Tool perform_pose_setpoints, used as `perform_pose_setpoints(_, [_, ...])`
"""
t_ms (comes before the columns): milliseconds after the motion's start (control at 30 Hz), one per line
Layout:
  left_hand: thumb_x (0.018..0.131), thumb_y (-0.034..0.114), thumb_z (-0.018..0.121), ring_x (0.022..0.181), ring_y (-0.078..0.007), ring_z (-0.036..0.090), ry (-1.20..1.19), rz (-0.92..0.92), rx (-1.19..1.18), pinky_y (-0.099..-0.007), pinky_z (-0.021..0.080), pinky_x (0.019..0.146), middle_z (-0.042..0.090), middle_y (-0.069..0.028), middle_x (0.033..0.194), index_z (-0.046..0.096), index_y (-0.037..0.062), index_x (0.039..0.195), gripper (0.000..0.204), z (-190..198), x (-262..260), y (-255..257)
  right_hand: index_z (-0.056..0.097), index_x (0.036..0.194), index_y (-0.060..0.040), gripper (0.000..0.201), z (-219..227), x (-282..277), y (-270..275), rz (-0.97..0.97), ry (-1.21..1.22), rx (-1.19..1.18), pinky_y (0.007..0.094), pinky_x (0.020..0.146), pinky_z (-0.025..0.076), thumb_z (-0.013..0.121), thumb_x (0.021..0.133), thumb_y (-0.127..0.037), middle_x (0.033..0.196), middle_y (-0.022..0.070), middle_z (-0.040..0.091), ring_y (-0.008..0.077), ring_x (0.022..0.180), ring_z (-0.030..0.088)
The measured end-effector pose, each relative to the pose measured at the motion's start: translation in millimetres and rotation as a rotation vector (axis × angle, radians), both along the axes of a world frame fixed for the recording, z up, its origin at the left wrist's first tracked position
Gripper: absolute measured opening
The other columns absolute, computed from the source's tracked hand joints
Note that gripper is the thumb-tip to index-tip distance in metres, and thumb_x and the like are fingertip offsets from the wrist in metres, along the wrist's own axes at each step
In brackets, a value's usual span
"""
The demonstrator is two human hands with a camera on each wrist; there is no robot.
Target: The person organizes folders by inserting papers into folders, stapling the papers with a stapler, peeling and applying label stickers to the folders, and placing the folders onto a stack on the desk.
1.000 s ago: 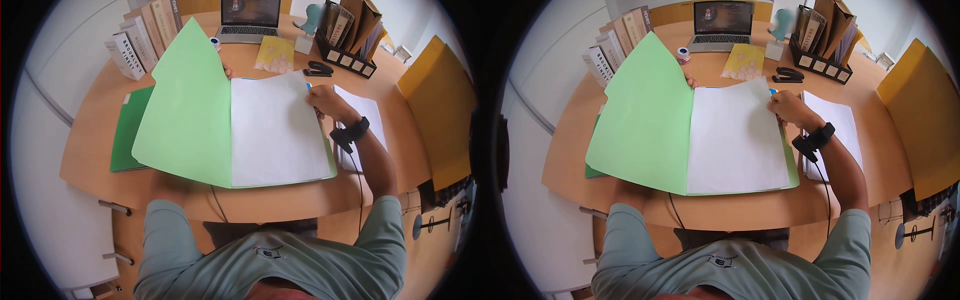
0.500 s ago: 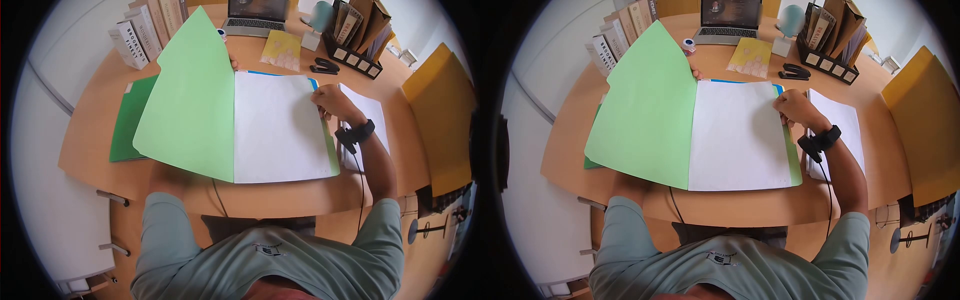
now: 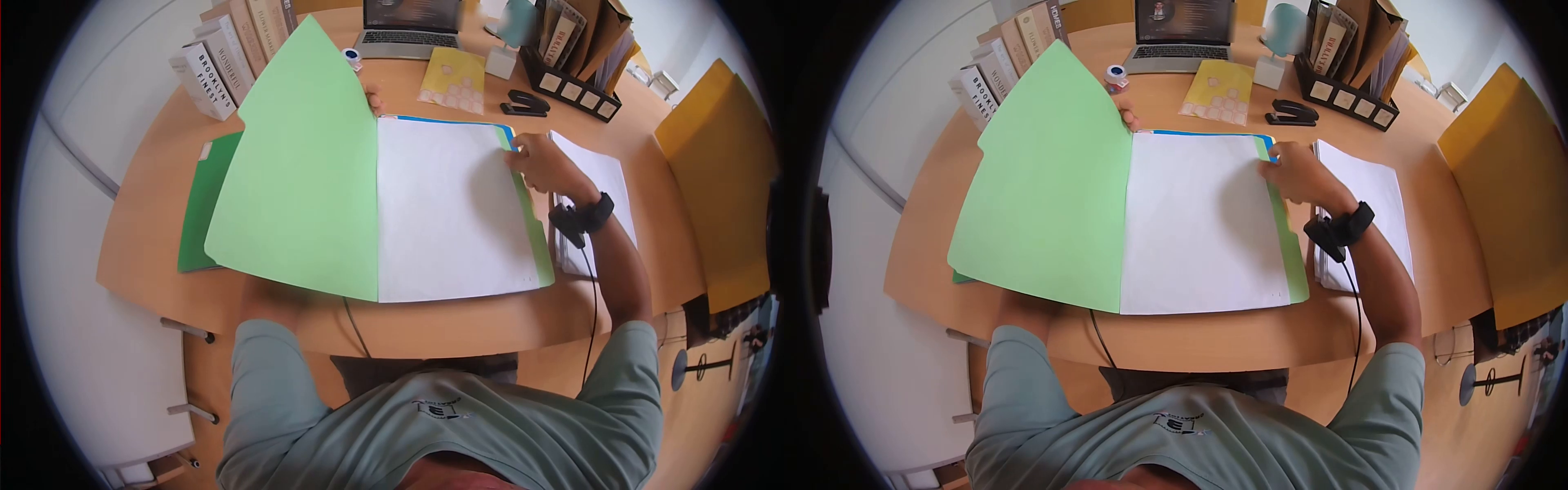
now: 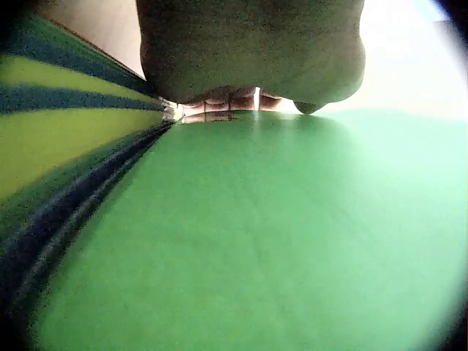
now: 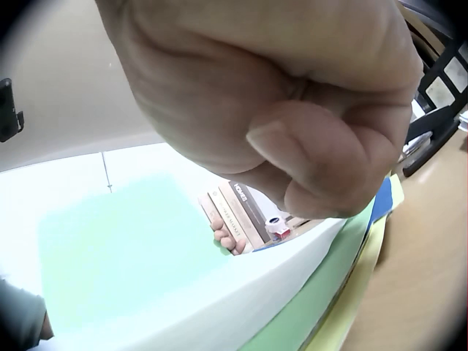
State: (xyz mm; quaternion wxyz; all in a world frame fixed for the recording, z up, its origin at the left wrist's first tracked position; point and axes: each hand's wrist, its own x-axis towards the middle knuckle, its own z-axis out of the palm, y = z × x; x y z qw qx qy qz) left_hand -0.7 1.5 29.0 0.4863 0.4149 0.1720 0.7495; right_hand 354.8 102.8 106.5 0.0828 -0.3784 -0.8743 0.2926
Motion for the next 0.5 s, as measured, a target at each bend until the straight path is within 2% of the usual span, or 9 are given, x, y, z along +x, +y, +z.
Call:
perform_pose_setpoints(100, [0.092, 0.024, 0.061, 0.095, -0.0225, 0.054, 0.028, 0.033, -0.034, -0.0362, 0.045, 0.091, 0.059, -0.0068, 0.095, 0.056, 0.0011, 0.109, 0.029, 0.3, -1.5, -1.8, 0.057, 0.107, 0.0129, 0.036, 2.3, 3.2, 20.7, -0.050, 0.104, 0.045, 0.0314, 0.045, 0.045, 0.061, 0.090, -0.019, 0.064, 0.0120, 0.059, 0.0173, 0.049, 0.058])
perform_pose_setpoints(133, [0.092, 0.024, 0.061, 0.095, -0.0225, 0.054, 0.039, 0.047, -0.049, -0.0362, 0.045, 0.091, 0.059, -0.0068, 0.095, 0.056, 0.0011, 0.109, 0.029, -0.4, -2.1, -1.2, 0.058, 0.110, 0.0102, 0.039, -1.3, 5.2, 34.2, -0.029, 0.164, 0.126, 0.0329, 0.048, 0.046, 0.064, 0.087, -0.021, 0.067, 0.0137, 0.060, 0.0192, 0.050, 0.059])
perform_pose_setpoints(200, [0.092, 0.024, 0.061, 0.094, -0.0224, 0.054, 0.062, 0.074, -0.079, -0.0360, 0.045, 0.091, 0.059, -0.0067, 0.095, 0.056, 0.0010, 0.109, 0.029, -3.0, -5.5, -0.3, 0.059, 0.111, 0.0067, 0.036, 2.7, 5.2, 66.7, -0.033, 0.072, 0.189, 0.0383, 0.057, 0.050, 0.062, 0.085, -0.017, 0.075, 0.0190, 0.065, 0.0292, 0.060, 0.064])
perform_pose_setpoints(300, [0.092, 0.024, 0.061, 0.094, -0.0222, 0.054, 0.103, 0.109, -0.121, -0.0358, 0.045, 0.090, 0.059, -0.0067, 0.094, 0.056, 0.0010, 0.109, 0.029, -4.4, -8.5, -1.7, 0.059, 0.111, 0.0039, 0.032, 6.9, -3.5, 103.9, -0.058, -0.075, 0.381, 0.0438, 0.074, 0.051, 0.060, 0.082, -0.011, 0.091, 0.0233, 0.066, 0.0384, 0.085, 0.065])
perform_pose_setpoints(400, [0.092, 0.024, 0.061, 0.094, -0.0221, 0.054, 0.132, 0.133, -0.155, -0.0355, 0.045, 0.090, 0.059, -0.0066, 0.094, 0.056, 0.0009, 0.109, 0.029, -6.2, -8.7, -5.9, 0.059, 0.111, 0.0023, 0.032, -8.0, -14.3, 140.2, 0.013, -0.063, 0.572, 0.0468, 0.088, 0.047, 0.055, 0.080, -0.005, 0.105, 0.0255, 0.063, 0.0423, 0.106, 0.057])
perform_pose_setpoints(433, [0.092, 0.024, 0.061, 0.093, -0.0220, 0.054, 0.139, 0.146, -0.168, -0.0354, 0.045, 0.090, 0.060, -0.0066, 0.094, 0.056, 0.0009, 0.109, 0.029, -7.5, -9.4, -8.8, 0.059, 0.111, 0.0010, 0.034, -6.8, -14.2, 136.7, 0.047, 0.007, 0.602, 0.0456, 0.093, 0.045, 0.054, 0.077, -0.001, 0.110, 0.0249, 0.060, 0.0412, 0.111, 0.054])
perform_pose_setpoints(500, [0.092, 0.024, 0.061, 0.093, -0.0219, 0.054, 0.156, 0.160, -0.186, -0.0353, 0.045, 0.090, 0.060, -0.0065, 0.094, 0.056, 0.0009, 0.109, 0.029, -8.0, -8.5, -9.8, 0.059, 0.111, 0.0009, 0.035, -25.3, -19.0, 169.6, 0.095, 0.046, 0.716, 0.0447, 0.093, 0.045, 0.054, 0.076, 0.000, 0.109, 0.0238, 0.060, 0.0409, 0.110, 0.054])
